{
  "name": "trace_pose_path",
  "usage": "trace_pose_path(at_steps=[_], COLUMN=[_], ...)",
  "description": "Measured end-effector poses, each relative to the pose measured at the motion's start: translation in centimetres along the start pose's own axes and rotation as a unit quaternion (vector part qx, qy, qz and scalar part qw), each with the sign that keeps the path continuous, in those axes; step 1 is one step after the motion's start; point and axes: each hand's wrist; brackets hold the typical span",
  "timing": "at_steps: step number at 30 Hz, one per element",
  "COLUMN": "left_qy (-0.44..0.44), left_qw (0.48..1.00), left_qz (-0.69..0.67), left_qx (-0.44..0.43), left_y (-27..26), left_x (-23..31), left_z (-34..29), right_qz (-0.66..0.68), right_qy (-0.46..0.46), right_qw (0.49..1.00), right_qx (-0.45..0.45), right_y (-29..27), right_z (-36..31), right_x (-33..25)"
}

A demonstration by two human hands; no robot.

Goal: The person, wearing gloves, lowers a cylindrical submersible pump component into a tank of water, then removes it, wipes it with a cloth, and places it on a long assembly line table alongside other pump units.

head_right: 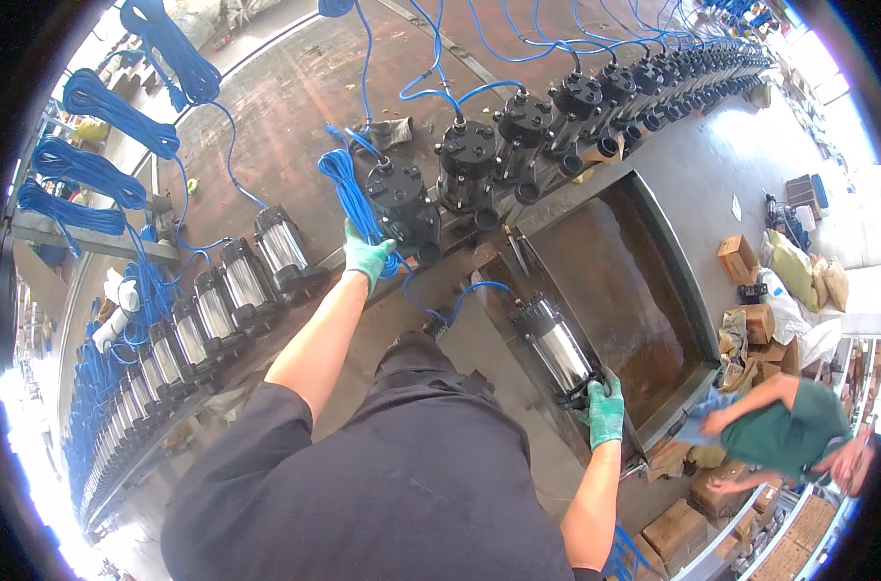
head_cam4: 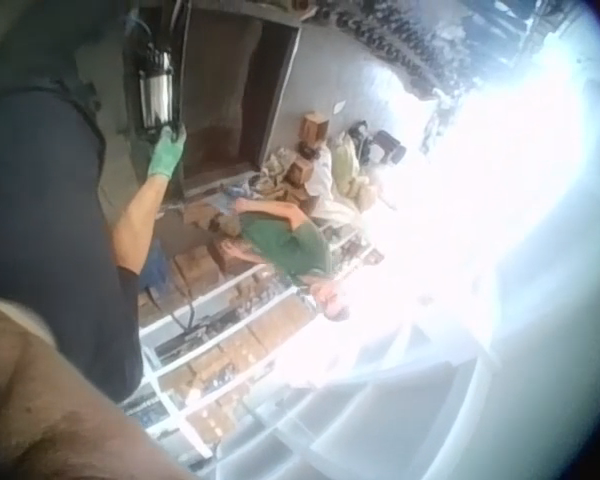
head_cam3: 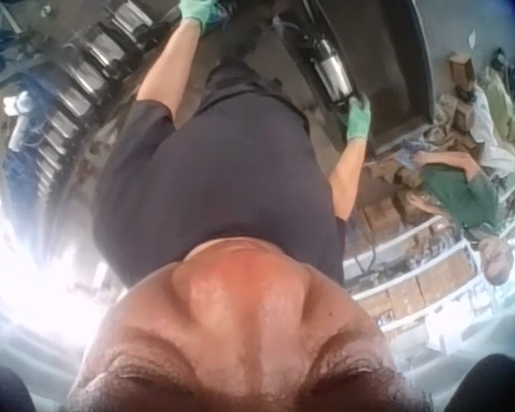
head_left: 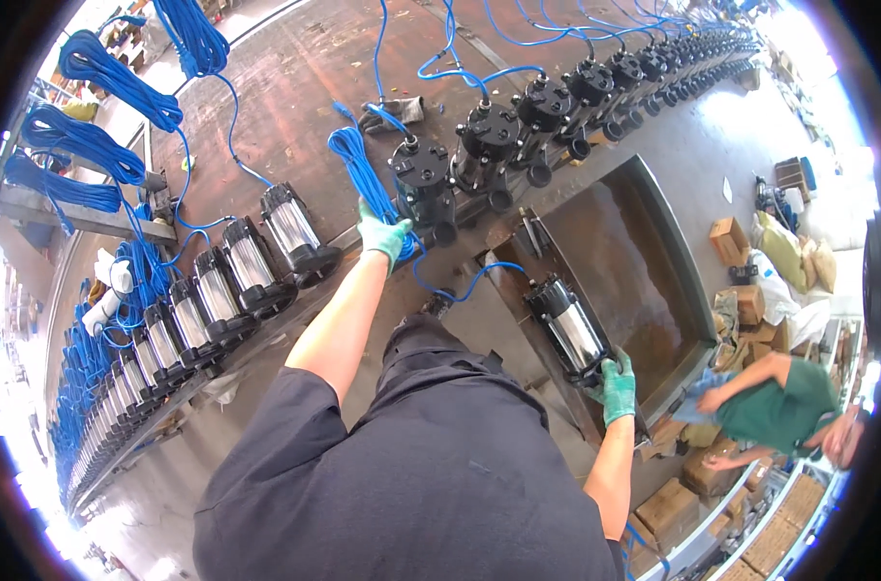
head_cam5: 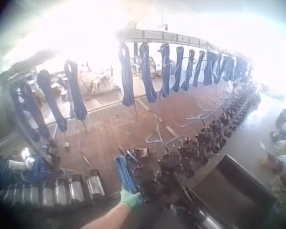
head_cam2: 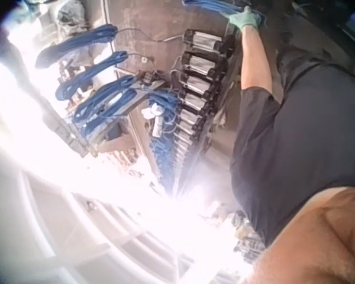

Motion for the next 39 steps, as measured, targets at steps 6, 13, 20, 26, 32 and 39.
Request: trace_pose_path(at_steps=[6,13,20,26,32,39], left_qy=[-0.166,0.063,0.407,0.433,0.403,0.325], left_qw=[0.894,0.872,0.735,0.784,0.878,0.915], left_qz=[-0.364,-0.452,-0.476,-0.434,-0.234,-0.201], left_qx=[-0.2,-0.179,-0.26,-0.096,0.113,0.132], left_y=[-8.7,-20.9,-29.5,-33.1,-31.9,-27.7], left_x=[5.6,12.8,24.5,27.1,24.9,23.8], left_z=[-3.2,-13.9,-16.7,-20.9,-18.3,-13.8], right_qz=[-0.022,-0.078,-0.029,0.073,0.07,0.013], right_qy=[-0.028,-0.073,-0.085,0.053,0.058,-0.04], right_qw=[0.999,0.987,0.944,0.915,0.924,0.874], right_qx=[-0.024,-0.117,-0.318,-0.394,-0.371,-0.484], right_y=[0.8,3.5,17.2,33.5,44.7,44.3], right_z=[-1.5,-4.6,-4.4,-6.5,-4.8,-2.7], right_x=[-1.6,-3.8,-6.9,-10.7,-11.4,-10.5])
Point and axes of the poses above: each hand's wrist, its own z-axis towards the middle knuckle, its own y-axis out of the palm, x = y × z, and after that the axes turned 3 degrees about z, right-handed
